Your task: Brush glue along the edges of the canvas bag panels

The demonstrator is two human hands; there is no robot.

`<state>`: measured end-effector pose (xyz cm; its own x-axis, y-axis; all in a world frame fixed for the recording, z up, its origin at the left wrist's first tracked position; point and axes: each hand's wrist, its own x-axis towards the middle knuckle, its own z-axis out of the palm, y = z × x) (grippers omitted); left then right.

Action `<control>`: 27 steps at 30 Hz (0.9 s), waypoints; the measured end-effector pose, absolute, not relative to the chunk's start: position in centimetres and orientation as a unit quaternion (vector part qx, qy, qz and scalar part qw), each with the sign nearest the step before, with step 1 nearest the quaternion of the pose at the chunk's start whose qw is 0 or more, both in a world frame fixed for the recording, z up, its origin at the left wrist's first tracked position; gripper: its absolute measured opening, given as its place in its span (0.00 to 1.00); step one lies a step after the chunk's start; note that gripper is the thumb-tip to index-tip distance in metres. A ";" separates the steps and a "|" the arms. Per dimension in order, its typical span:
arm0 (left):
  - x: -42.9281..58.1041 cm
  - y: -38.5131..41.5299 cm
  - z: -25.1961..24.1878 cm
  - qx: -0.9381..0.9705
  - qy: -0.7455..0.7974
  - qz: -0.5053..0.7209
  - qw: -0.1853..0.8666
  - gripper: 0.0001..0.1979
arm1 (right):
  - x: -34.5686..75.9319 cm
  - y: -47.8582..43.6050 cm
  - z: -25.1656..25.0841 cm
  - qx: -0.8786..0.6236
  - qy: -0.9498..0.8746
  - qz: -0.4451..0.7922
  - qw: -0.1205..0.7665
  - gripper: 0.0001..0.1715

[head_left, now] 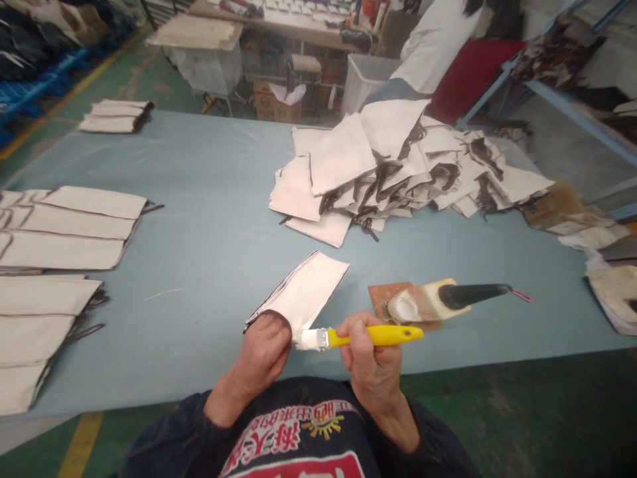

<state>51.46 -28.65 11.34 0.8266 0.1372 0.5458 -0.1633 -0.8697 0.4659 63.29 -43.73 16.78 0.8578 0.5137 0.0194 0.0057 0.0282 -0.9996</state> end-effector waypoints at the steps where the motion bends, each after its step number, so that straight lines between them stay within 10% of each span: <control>1: 51.5 -28.7 11.3 0.920 -0.005 0.296 0.256 0.13 | 63.5 -43.6 16.9 -0.674 -0.182 0.160 0.698 0.22; 27: 51.2 -28.8 10.4 0.923 0.002 0.287 0.257 0.12 | 62.3 -43.9 16.1 -0.689 -0.190 0.183 0.675 0.21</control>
<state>51.15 -28.79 10.39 0.8356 0.1518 0.5280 -0.1429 -0.8680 0.4756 62.28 -43.88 16.09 0.8604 0.5096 0.0045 0.0150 -0.0165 -0.9998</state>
